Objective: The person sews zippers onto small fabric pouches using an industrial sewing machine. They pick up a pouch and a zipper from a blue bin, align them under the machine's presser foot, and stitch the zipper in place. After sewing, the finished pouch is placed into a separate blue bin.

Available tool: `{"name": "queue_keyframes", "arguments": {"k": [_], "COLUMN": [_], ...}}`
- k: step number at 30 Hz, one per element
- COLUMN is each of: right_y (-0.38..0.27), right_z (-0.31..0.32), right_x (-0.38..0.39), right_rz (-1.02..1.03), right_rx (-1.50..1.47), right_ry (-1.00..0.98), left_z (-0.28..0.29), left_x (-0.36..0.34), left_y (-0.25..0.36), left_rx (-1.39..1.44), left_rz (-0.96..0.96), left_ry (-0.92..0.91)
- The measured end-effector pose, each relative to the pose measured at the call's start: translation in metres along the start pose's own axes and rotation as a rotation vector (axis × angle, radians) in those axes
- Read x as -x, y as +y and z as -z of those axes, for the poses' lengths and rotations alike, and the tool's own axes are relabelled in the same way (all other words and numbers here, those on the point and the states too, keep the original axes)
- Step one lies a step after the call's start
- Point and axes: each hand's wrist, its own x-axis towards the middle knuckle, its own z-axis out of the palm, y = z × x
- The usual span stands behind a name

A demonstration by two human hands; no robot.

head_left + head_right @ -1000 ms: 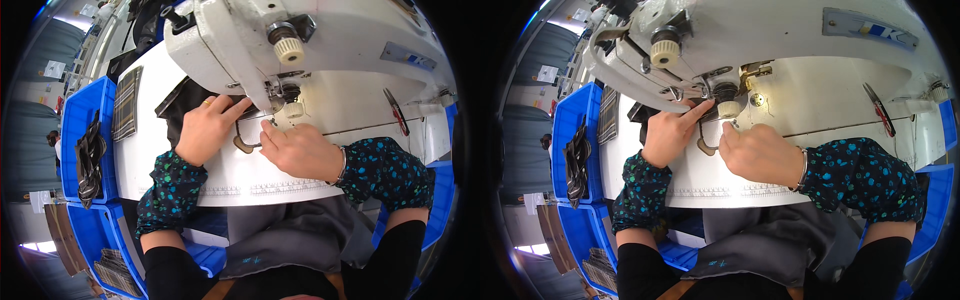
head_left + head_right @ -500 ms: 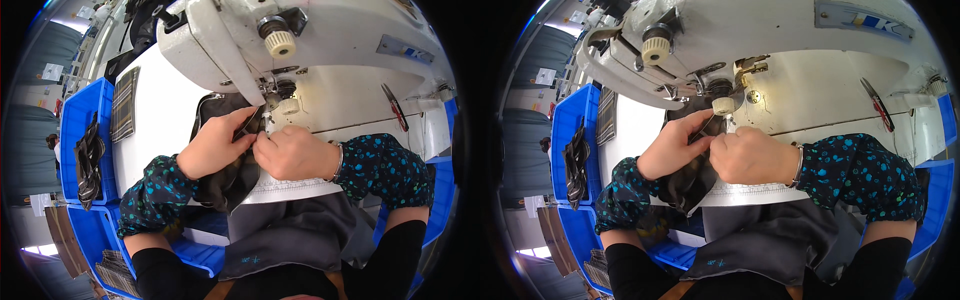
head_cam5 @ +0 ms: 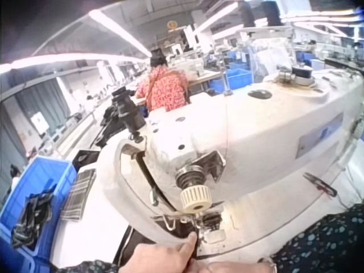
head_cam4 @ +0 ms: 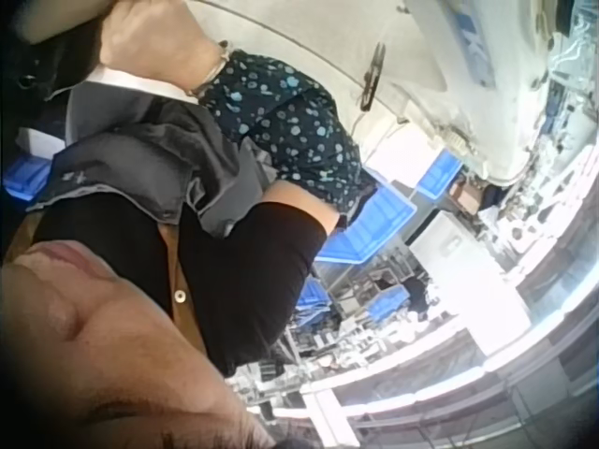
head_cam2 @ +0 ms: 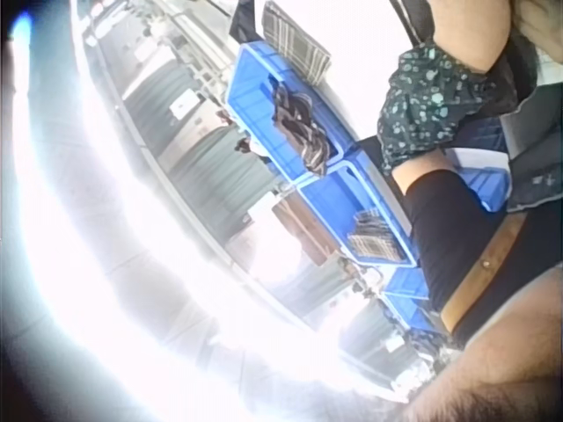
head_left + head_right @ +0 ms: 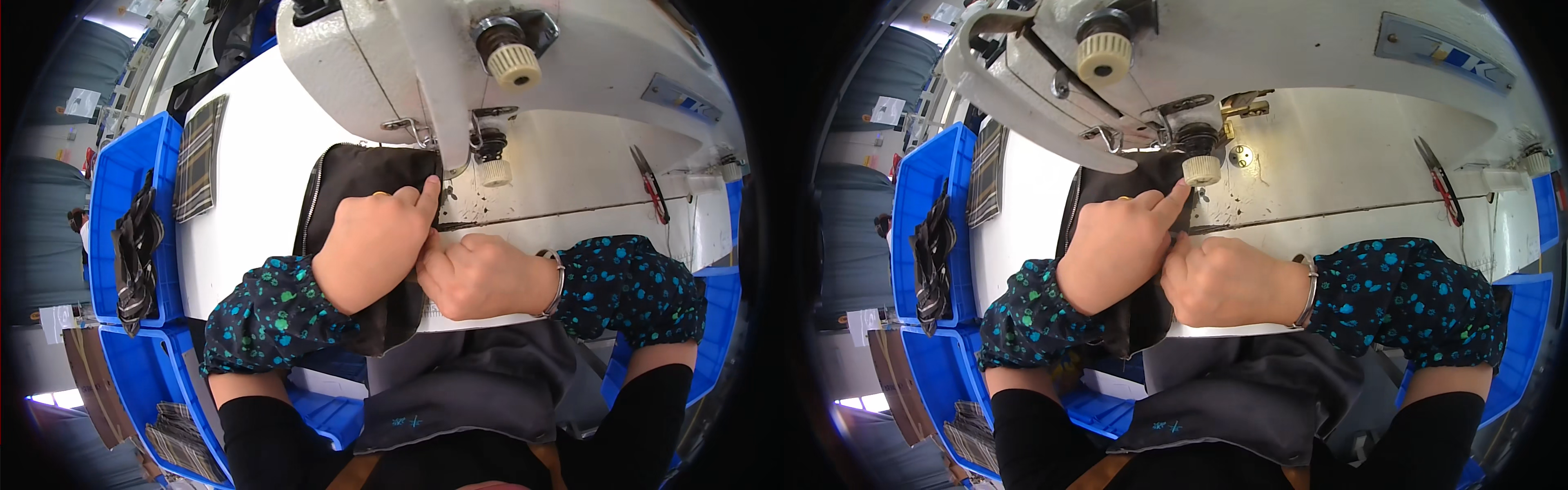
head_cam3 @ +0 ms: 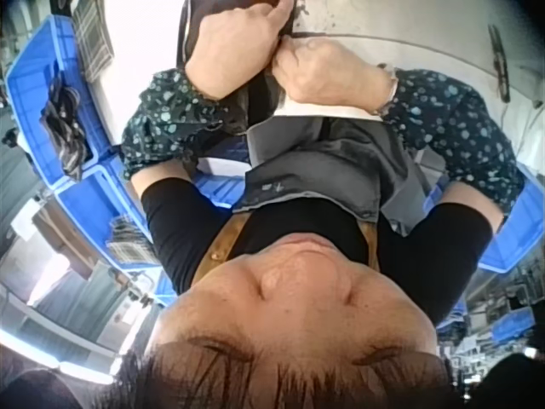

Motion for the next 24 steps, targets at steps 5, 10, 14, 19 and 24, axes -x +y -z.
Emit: {"name": "queue_keyframes", "arguments": {"k": [5, 10, 14, 19, 24], "right_y": [0.001, -0.002, -0.003, 0.006, 0.007], "right_z": [0.007, 0.013, 0.011, 0.007, 0.012], "right_x": [0.001, 0.006, 0.009, 0.009, 0.007], "right_rz": [-0.001, -0.005, -0.043, -0.086, -0.098], "right_rx": [-0.016, 0.007, 0.056, 0.057, 0.068], "right_ry": [-0.041, -0.063, -0.059, -0.077, -0.133], "left_z": [-0.005, -0.001, -0.001, 0.002, 0.01], "left_x": [-0.002, -0.003, -0.006, -0.014, -0.005], "left_y": [-0.001, 0.001, 0.002, 0.0, -0.004], "left_rx": [0.196, 0.373, 0.42, 0.391, 0.441], "left_rz": [0.007, 0.06, 0.081, 0.126, 0.095], "left_ry": [0.011, -0.06, -0.066, -0.07, -0.004]}}
